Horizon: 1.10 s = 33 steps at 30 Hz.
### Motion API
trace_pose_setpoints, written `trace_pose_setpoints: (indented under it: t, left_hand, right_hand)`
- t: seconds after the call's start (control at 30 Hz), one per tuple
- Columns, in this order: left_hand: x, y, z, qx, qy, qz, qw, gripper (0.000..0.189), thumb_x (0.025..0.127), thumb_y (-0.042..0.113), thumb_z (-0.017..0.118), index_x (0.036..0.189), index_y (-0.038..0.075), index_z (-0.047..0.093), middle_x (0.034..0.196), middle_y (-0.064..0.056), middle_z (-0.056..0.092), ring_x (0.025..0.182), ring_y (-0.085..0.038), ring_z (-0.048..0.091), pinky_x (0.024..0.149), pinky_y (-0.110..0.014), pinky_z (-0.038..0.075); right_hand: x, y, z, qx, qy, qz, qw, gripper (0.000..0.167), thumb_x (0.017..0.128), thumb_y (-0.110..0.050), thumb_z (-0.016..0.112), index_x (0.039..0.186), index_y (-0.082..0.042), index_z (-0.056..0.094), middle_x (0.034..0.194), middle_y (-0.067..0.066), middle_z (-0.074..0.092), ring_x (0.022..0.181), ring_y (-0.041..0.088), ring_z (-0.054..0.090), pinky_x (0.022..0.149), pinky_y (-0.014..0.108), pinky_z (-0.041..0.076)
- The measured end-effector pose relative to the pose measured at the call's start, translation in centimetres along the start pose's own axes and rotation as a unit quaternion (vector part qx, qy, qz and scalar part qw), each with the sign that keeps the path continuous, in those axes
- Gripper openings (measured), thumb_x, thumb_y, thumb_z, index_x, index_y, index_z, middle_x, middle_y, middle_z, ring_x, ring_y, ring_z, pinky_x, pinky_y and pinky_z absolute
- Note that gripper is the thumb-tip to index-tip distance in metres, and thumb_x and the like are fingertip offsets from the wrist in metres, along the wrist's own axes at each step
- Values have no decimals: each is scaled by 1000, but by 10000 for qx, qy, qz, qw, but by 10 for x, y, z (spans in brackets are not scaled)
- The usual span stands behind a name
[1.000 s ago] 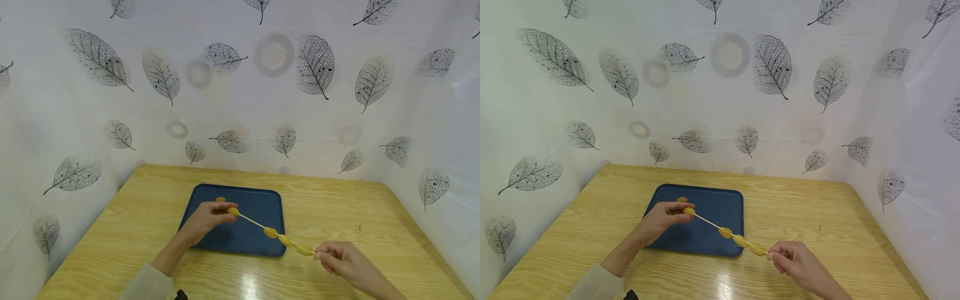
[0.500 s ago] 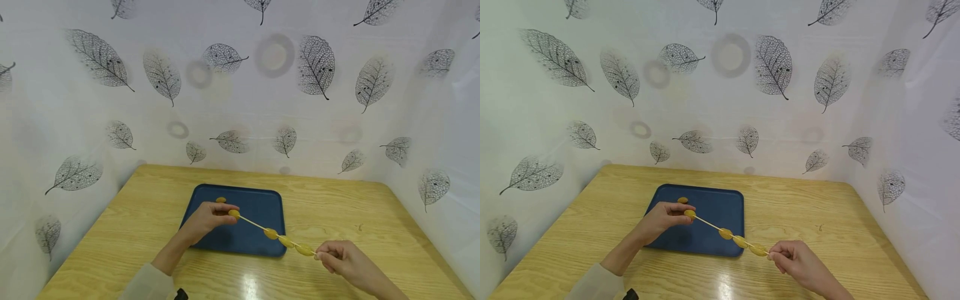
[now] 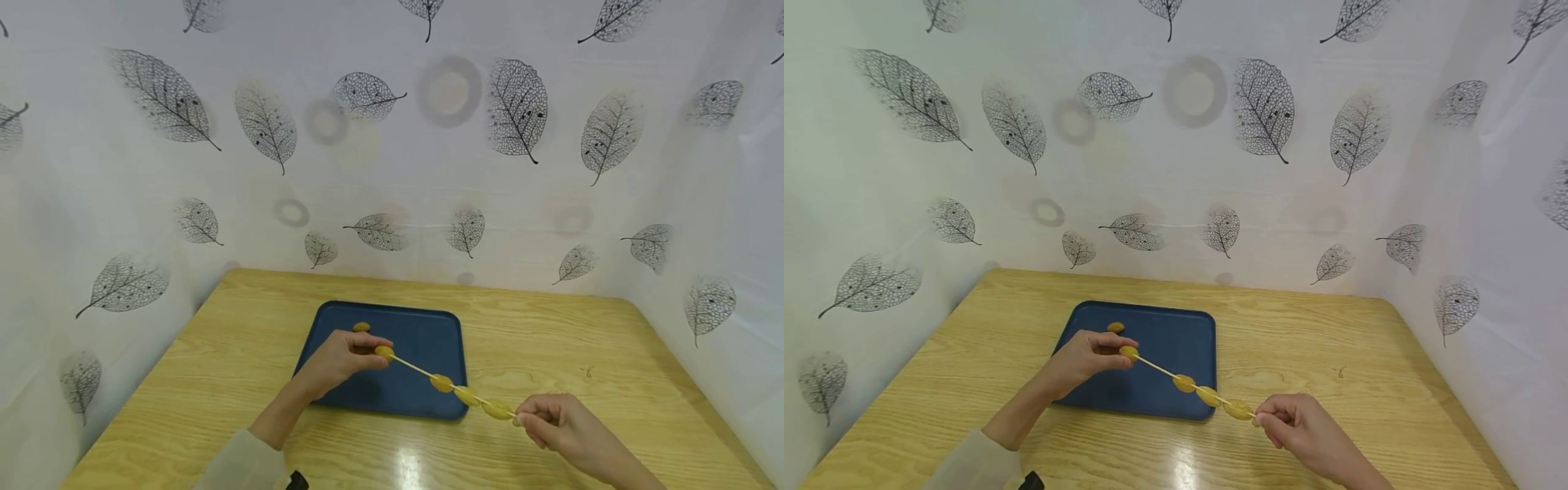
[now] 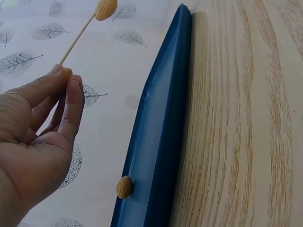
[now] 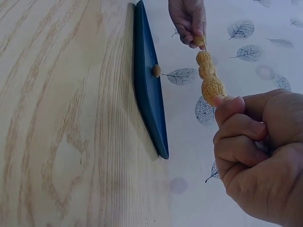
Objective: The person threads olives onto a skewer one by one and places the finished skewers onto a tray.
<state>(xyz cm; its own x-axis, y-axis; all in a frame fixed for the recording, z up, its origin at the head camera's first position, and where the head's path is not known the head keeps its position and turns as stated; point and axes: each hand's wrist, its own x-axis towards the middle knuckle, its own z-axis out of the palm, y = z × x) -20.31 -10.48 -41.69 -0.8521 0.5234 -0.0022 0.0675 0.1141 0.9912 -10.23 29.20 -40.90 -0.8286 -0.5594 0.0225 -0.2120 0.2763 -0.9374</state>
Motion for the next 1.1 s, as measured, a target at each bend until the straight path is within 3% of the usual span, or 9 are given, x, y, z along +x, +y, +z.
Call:
trace_pose_setpoints:
  t: [0.37,1.1]
  left_hand:
    - [0,0,1,52,-45,-2,10000,39,94,17,79,127,-1,72,116,-9,73,105,-22,70,94,-34,58]
    - [1,2,5,32,-27,-32,10000,38,94,18,79,128,1,73,117,-9,72,104,-21,69,94,-35,58]
  right_hand:
    - [-1,-1,2,144,-31,154,9998,22,109,-4,49,101,10,65,65,18,47,48,32,27,44,38,36]
    - [0,5,6,171,60,163,9997,21,109,-4,50,100,9,65,66,18,49,47,31,29,42,32,37]
